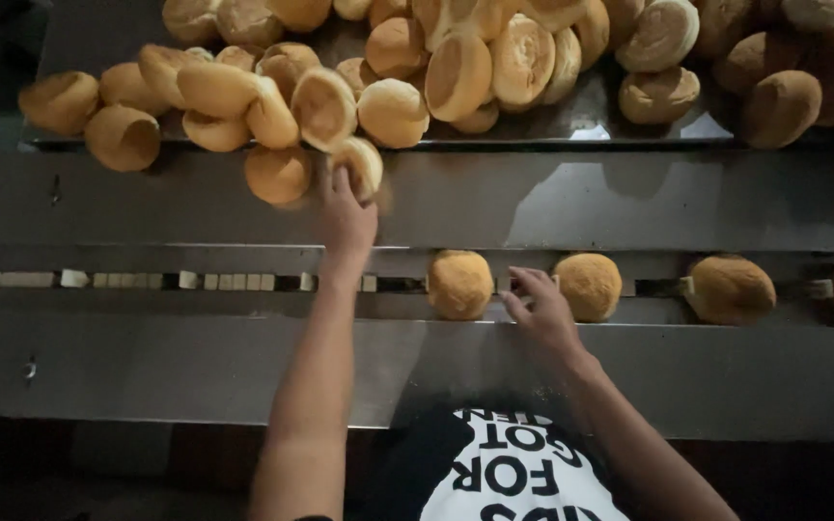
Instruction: Sorting and placing burger buns onto a conveyor belt in a bakery production line.
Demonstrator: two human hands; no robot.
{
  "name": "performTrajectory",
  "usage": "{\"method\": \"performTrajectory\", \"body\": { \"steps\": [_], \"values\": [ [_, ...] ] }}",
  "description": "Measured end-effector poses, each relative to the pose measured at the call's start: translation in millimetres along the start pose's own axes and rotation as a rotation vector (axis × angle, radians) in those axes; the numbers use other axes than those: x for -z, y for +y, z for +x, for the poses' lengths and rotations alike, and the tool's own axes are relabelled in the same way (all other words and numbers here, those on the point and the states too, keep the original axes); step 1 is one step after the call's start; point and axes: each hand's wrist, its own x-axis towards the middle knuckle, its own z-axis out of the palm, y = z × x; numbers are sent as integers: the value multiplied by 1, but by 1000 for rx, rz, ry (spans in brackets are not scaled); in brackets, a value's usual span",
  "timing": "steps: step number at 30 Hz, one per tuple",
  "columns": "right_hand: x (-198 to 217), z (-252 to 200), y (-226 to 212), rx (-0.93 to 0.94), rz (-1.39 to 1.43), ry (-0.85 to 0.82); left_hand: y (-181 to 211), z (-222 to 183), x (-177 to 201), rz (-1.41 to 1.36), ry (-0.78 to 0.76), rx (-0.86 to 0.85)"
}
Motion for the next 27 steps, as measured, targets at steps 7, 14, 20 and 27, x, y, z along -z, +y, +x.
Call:
{"method": "performTrajectory", "body": {
  "steps": [7, 14, 20, 27],
  "values": [
    [14, -4, -66, -18, 596, -115, 36, -97, -23, -815, -408, 151],
    [4, 21, -73, -128, 753, 12, 54, -143, 6, -436, -611, -283],
    [-17, 24, -14, -323, 1153, -170, 63, -115, 14, 3, -286, -414],
    [24, -15, -30, -81, 717, -130, 35, -96, 17, -622, -168, 233]
  ]
}}
